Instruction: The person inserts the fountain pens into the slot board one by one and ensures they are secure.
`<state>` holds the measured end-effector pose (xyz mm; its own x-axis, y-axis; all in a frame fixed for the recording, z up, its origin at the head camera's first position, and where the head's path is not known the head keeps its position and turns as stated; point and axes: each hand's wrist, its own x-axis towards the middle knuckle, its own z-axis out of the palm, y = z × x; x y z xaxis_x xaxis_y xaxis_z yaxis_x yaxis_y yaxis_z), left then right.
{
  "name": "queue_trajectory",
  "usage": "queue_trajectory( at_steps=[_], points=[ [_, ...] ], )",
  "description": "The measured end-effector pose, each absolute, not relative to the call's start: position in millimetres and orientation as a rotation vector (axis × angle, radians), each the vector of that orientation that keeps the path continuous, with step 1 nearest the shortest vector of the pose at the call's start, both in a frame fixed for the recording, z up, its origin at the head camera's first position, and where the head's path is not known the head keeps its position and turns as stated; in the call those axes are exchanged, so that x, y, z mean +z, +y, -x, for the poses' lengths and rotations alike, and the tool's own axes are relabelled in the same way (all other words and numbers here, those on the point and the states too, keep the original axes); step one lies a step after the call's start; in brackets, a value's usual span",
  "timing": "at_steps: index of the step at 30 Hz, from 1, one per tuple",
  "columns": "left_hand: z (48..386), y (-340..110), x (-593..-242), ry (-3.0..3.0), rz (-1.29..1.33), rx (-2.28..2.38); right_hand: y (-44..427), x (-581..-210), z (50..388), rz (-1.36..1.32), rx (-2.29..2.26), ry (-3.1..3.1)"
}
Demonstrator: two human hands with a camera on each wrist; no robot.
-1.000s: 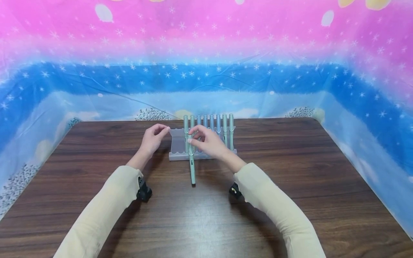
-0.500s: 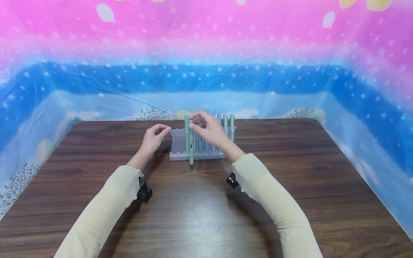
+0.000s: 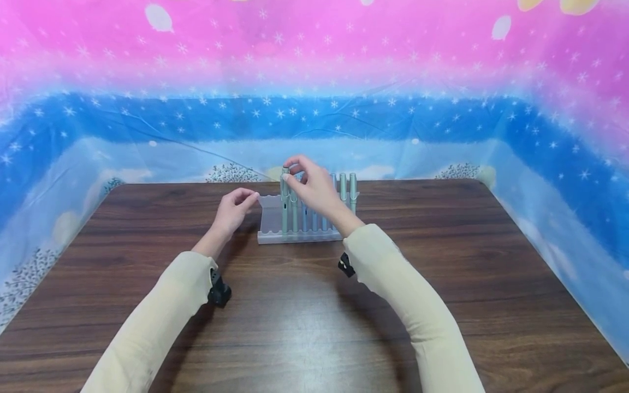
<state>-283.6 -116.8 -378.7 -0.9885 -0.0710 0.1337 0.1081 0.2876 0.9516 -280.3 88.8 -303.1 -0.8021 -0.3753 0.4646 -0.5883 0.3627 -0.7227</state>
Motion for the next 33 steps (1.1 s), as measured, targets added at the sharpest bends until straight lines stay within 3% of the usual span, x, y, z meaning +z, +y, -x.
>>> queue_trajectory(
  at_steps=[33],
  points=[
    [284.7,-116.7,-379.3,-2.399,0.018,-1.796,66.2,-326.9,284.9,-0.936,1.143,-2.52]
  ],
)
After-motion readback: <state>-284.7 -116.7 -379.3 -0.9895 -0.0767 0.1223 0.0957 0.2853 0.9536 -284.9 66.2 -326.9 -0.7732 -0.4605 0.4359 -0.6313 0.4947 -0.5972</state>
